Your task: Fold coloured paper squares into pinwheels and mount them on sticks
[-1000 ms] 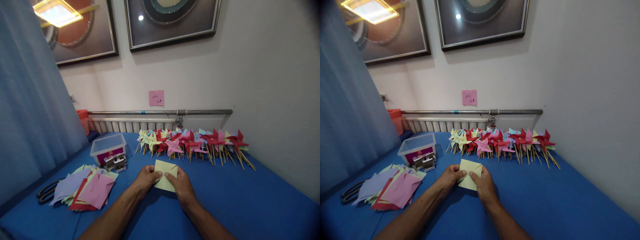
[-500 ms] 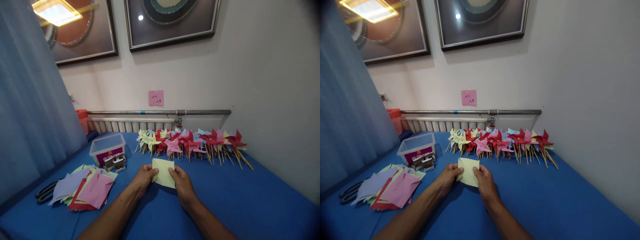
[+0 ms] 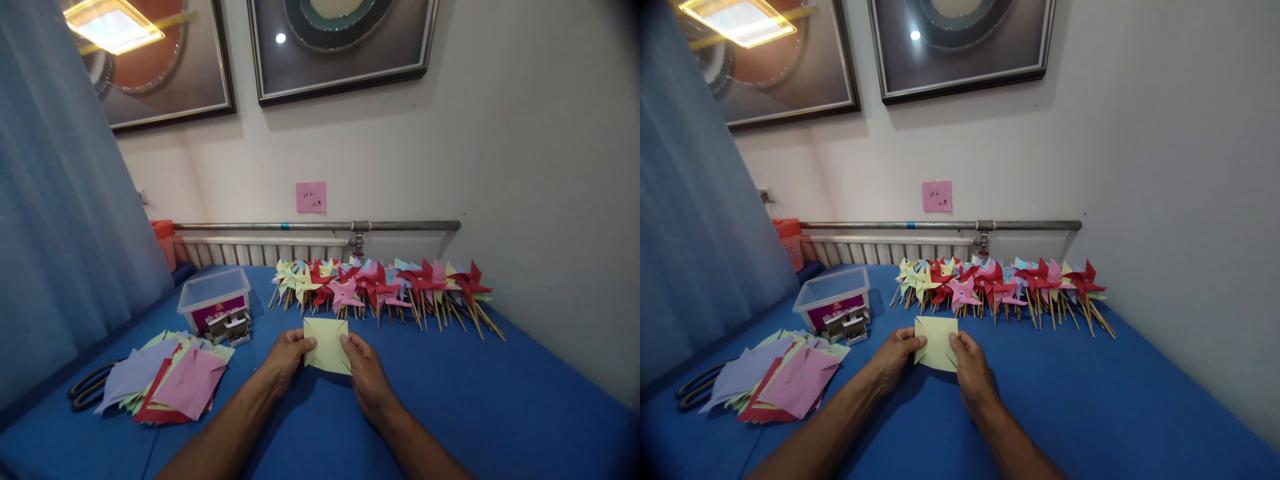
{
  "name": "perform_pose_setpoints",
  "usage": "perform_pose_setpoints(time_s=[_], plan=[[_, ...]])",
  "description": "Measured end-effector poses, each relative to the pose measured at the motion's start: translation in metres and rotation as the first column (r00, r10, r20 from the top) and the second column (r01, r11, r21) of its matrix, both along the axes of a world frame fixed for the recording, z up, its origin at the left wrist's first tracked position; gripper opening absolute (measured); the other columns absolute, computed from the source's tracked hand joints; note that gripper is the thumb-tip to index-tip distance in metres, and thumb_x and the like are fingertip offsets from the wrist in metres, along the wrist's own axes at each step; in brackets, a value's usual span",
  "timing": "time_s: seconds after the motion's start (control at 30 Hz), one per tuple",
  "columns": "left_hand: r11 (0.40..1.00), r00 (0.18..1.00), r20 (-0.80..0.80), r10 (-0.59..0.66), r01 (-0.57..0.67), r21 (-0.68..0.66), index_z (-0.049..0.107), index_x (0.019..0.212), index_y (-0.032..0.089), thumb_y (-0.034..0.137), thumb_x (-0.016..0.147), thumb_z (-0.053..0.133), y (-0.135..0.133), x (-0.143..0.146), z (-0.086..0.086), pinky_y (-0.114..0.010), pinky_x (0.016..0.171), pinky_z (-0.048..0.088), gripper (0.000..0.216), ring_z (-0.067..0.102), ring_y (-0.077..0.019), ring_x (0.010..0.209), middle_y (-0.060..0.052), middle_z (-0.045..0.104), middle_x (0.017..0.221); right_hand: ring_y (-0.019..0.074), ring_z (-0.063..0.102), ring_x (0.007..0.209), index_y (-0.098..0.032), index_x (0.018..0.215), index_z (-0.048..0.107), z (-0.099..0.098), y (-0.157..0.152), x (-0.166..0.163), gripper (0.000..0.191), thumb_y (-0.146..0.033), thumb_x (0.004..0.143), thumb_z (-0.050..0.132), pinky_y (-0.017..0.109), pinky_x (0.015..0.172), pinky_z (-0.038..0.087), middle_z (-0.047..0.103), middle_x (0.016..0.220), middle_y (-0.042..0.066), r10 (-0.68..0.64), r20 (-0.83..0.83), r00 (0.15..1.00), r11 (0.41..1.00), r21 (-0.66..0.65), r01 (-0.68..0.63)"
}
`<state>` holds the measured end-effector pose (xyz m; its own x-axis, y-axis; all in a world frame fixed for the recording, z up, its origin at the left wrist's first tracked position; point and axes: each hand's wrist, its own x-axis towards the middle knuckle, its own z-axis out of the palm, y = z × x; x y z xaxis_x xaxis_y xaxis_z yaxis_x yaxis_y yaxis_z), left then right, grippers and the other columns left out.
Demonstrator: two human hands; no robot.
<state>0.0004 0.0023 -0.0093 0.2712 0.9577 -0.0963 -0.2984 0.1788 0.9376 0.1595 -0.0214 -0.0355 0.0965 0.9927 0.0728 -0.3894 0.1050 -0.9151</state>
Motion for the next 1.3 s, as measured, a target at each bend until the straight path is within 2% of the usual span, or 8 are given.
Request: perform_pose_setpoints(time_s=[0.17,0.3,0.4,0.57,0.8,0.93,1.1,1.3], plan=[[1.000,1.000,-0.006,-0.019,0.019,0.009,0.079,0.083,0.008,0.041,0.053,0.095,-0.0024,0.0000,0.0040,-0.030,0.068,0.049,0.048,0.066,-0.0193,0.063,-0.013,0.077,0.075,0.0289,0.076,0.085,-0.019,0.092,0.071,0.0036,-0.0029,-0.0002,0.053,-0.067,0.073,0.083,0.038,0.074,0.059,0.081,0.087,0.008,0.035,-0.026,0.999,0.999,-0.001,-0.035],[1.000,1.000,-0.007,-0.020,0.020,0.004,0.079,0.082,0.008,0.041,0.051,0.096,-0.0041,0.0002,0.0052,-0.030,0.067,0.049,0.049,0.065,-0.0182,0.061,-0.012,0.077,0.073,0.0286,0.077,0.085,-0.018,0.108,0.074,0.0050,-0.0046,-0.0017,0.058,-0.052,0.065,0.093,0.040,0.079,0.059,0.082,0.096,0.009,0.105,-0.048,0.993,0.994,-0.021,-0.106],[0.999,0.999,-0.002,-0.036,0.036,-0.001,0.079,0.083,0.007,0.040,0.049,0.097,-0.0051,0.0010,0.0047,-0.029,0.068,0.048,0.051,0.065,-0.0181,0.062,-0.012,0.077,0.074,0.0281,0.077,0.083,-0.017,0.109,0.074,0.0038,-0.0040,-0.0023,0.059,-0.044,0.061,0.095,0.039,0.078,0.058,0.082,0.096,0.009,0.095,-0.048,0.994,0.995,-0.029,-0.097],[0.997,0.997,0.023,-0.068,0.069,-0.030,0.080,0.084,0.007,0.036,0.049,0.095,-0.0062,0.0034,0.0019,-0.030,0.066,0.047,0.048,0.063,-0.0176,0.060,-0.012,0.076,0.073,0.0280,0.076,0.083,-0.018,0.110,0.075,0.0027,-0.0044,-0.0030,0.056,-0.041,0.063,0.093,0.038,0.076,0.058,0.083,0.096,0.009,0.079,-0.025,0.997,0.996,-0.028,-0.080],[0.997,0.997,0.032,-0.074,0.075,-0.030,0.079,0.080,0.006,0.031,0.052,0.090,-0.0071,0.0037,0.0028,-0.027,0.060,0.043,0.040,0.060,-0.0157,0.056,-0.011,0.074,0.067,0.0292,0.077,0.088,-0.019,0.108,0.075,0.0017,-0.0060,-0.0060,0.053,-0.044,0.064,0.092,0.041,0.082,0.059,0.083,0.101,0.009,0.112,-0.025,0.993,0.994,0.001,-0.112],[0.999,0.996,0.071,-0.046,0.047,-0.016,0.080,0.090,0.006,0.035,0.050,0.095,-0.0060,0.0033,0.0027,-0.030,0.063,0.047,0.052,0.062,-0.0174,0.058,-0.013,0.077,0.075,0.0286,0.077,0.084,-0.019,0.111,0.076,0.0010,-0.0054,-0.0050,0.058,-0.043,0.062,0.094,0.038,0.076,0.059,0.083,0.098,0.009,0.088,-0.006,0.996,0.996,-0.023,-0.088],[1.000,0.998,0.064,-0.020,0.020,-0.014,0.078,0.085,0.007,0.040,0.047,0.098,-0.0042,0.0046,-0.0004,-0.031,0.064,0.049,0.054,0.063,-0.0175,0.056,-0.013,0.077,0.074,0.0270,0.076,0.078,-0.017,0.108,0.077,-0.0007,-0.0055,-0.0039,0.055,-0.053,0.068,0.090,0.034,0.067,0.057,0.083,0.092,0.009,0.104,-0.023,0.994,0.994,-0.045,-0.105],[1.000,0.997,0.079,-0.006,0.006,-0.005,0.078,0.087,0.007,0.041,0.048,0.098,-0.0037,0.0048,-0.0025,-0.032,0.065,0.050,0.056,0.066,-0.0198,0.060,-0.014,0.078,0.076,0.0257,0.075,0.070,-0.017,0.101,0.077,-0.0009,-0.0065,-0.0045,0.054,-0.055,0.066,0.091,0.034,0.064,0.057,0.082,0.084,0.008,0.087,-0.026,0.996,0.994,-0.069,-0.088]])
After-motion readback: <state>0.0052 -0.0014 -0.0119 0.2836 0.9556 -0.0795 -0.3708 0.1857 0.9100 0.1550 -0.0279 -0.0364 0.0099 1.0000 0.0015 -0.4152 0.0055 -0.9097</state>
